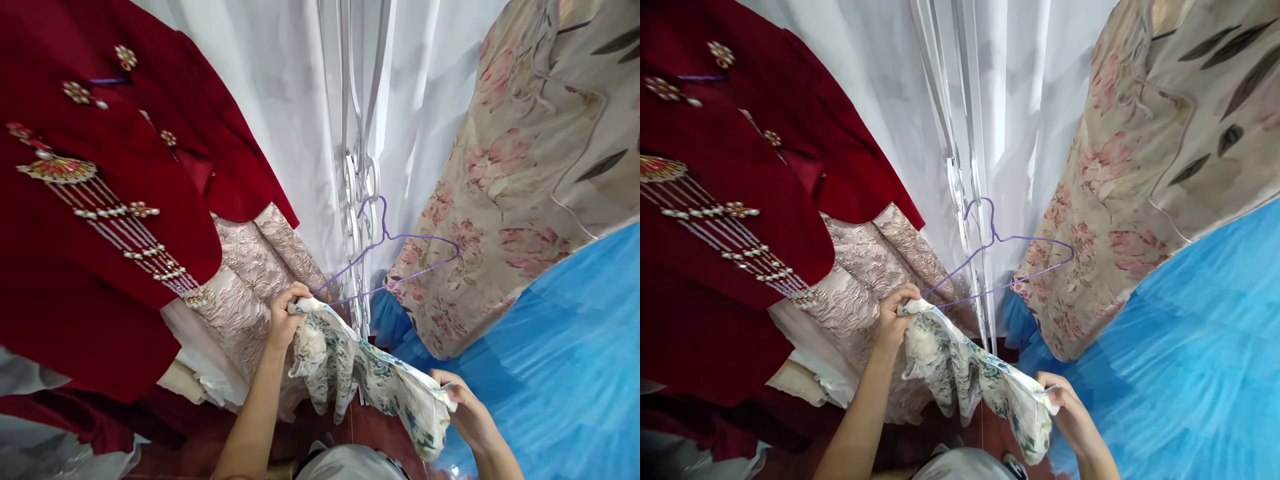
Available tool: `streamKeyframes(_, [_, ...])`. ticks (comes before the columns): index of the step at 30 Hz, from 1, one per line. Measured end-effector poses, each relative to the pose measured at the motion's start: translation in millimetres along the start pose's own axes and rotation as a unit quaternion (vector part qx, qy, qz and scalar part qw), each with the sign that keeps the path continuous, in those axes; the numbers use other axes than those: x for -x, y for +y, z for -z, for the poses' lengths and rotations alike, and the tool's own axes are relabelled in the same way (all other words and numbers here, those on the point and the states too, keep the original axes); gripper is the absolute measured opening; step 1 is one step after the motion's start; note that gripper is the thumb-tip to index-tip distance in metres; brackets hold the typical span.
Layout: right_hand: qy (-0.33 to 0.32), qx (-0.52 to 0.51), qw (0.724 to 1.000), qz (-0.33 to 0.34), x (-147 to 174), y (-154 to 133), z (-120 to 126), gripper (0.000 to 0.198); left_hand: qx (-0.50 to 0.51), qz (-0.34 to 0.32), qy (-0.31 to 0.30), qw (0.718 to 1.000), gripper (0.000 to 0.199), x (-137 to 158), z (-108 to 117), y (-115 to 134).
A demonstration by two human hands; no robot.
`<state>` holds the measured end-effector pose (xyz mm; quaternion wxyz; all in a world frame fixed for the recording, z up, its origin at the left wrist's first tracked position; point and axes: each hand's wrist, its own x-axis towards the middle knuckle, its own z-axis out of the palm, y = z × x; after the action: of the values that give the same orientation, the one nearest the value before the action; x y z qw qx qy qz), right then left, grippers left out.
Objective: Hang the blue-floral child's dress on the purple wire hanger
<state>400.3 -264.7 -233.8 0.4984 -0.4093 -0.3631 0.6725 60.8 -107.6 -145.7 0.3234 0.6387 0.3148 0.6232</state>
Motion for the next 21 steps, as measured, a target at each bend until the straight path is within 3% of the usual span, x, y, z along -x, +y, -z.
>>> streamKeyframes(4, [-0.014, 0.003, 1.000, -0.006, -7.6, -1.0, -4.3, 0.036, -0.054, -0.033, 0.062, 0.996, 0.013, 3.6, -12.6, -11.8])
streamKeyframes(11, [-0.030, 0.008, 0.999, -0.010, -9.9, -10.6, -4.5, 0.031, -0.034, 0.002, 0.116, 0.993, 0.017, 13.3, -18.8, -12.7])
streamKeyframes(18, [-0.056, 0.038, 0.997, -0.031, -2.5, -6.5, 12.5, 0.029, -0.057, 0.048, 0.146, 0.987, 0.037, 31.4, -31.6, -3.2])
streamKeyframes(21, [-0.057, 0.042, 0.997, -0.033, 4.4, -4.3, 18.1, 0.028, -0.027, 0.081, 0.125, 0.989, 0.040, 44.2, -39.0, 4.1])
